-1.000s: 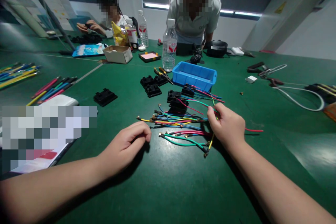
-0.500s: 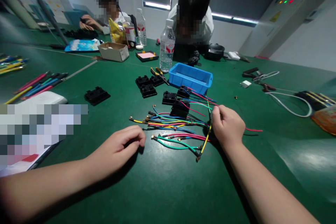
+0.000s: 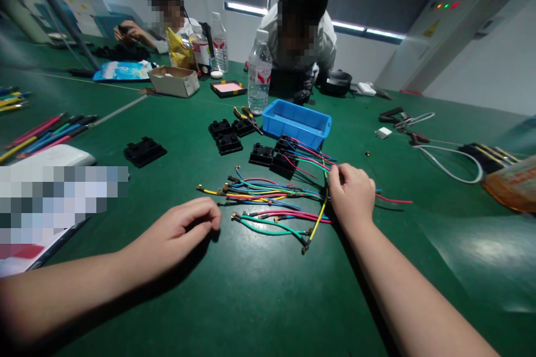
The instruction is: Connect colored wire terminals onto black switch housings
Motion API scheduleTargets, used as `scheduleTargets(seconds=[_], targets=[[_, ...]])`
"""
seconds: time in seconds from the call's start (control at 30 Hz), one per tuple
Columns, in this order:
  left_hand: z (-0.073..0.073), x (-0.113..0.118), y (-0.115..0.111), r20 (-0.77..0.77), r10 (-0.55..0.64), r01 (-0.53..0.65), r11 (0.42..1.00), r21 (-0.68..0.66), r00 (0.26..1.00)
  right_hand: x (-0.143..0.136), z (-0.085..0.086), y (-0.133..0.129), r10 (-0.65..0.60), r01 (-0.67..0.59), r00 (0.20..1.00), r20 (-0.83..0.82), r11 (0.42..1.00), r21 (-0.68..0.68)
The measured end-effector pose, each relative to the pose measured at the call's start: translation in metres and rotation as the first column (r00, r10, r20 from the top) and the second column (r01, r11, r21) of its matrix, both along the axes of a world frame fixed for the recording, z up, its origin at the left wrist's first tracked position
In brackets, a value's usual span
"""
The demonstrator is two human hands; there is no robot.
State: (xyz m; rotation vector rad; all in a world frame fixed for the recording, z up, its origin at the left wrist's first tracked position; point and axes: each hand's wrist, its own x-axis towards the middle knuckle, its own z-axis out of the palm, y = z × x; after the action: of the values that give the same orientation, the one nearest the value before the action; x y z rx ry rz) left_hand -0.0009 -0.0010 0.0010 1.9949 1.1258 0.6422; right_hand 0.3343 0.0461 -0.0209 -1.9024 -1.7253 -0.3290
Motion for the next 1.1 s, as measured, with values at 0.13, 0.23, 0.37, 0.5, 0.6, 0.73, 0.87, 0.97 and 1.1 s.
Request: scheduleTargets(seconds=[0.13, 0.23, 0.37, 0.5, 0.6, 0.73, 0.87, 0.97, 1.1], targets=[[-0.001, 0.001, 0.001, 0.003, 0.005, -0.005, 1.000, 0.000, 1.000, 0.001, -0.001, 0.001, -0.018, 0.018, 1.000, 0.014, 1.000, -0.011], [-0.002, 0.002, 0.002, 0.008, 0.002, -0.002, 1.000, -0.004, 1.000, 0.001, -0.003, 0.002, -0.029, 0.029, 0.999, 0.019, 1.000, -0.012], [0.000, 0.000, 0.002, -0.021, -0.011, 0.010, 0.999, -0.034, 1.000, 0.002, -0.007, 0.005, -0.023, 0.022, 1.000, 0.011, 1.000, 0.019], [0.001, 0.000, 0.002, -0.049, -0.017, 0.014, 0.998, -0.057, 0.999, 0.001, -0.009, 0.006, 0.026, -0.026, 1.000, 0.003, 0.998, 0.051], [0.001, 0.000, 0.003, -0.044, -0.026, 0.023, 0.998, -0.059, 0.999, -0.001, -0.008, 0.005, 0.093, -0.094, 0.996, 0.012, 0.994, 0.063], [-0.001, 0.001, 0.003, -0.039, -0.037, 0.034, 0.998, -0.055, 0.999, -0.001, -0.008, 0.004, 0.197, -0.199, 0.980, 0.043, 0.978, 0.059], [-0.004, 0.002, 0.001, -0.120, -0.106, 0.108, 0.994, 0.011, 0.987, 0.000, -0.008, 0.004, 0.264, -0.269, 0.961, 0.078, 0.962, 0.057], [-0.006, 0.002, -0.002, -0.262, -0.189, 0.229, 0.965, 0.129, 0.946, -0.005, -0.005, 0.001, 0.301, -0.309, 0.946, 0.117, 0.949, 0.057], [-0.005, 0.001, -0.006, -0.297, -0.197, 0.249, 0.957, 0.148, 0.934, -0.021, -0.001, -0.006, 0.403, -0.408, 0.900, 0.166, 0.913, -0.009]])
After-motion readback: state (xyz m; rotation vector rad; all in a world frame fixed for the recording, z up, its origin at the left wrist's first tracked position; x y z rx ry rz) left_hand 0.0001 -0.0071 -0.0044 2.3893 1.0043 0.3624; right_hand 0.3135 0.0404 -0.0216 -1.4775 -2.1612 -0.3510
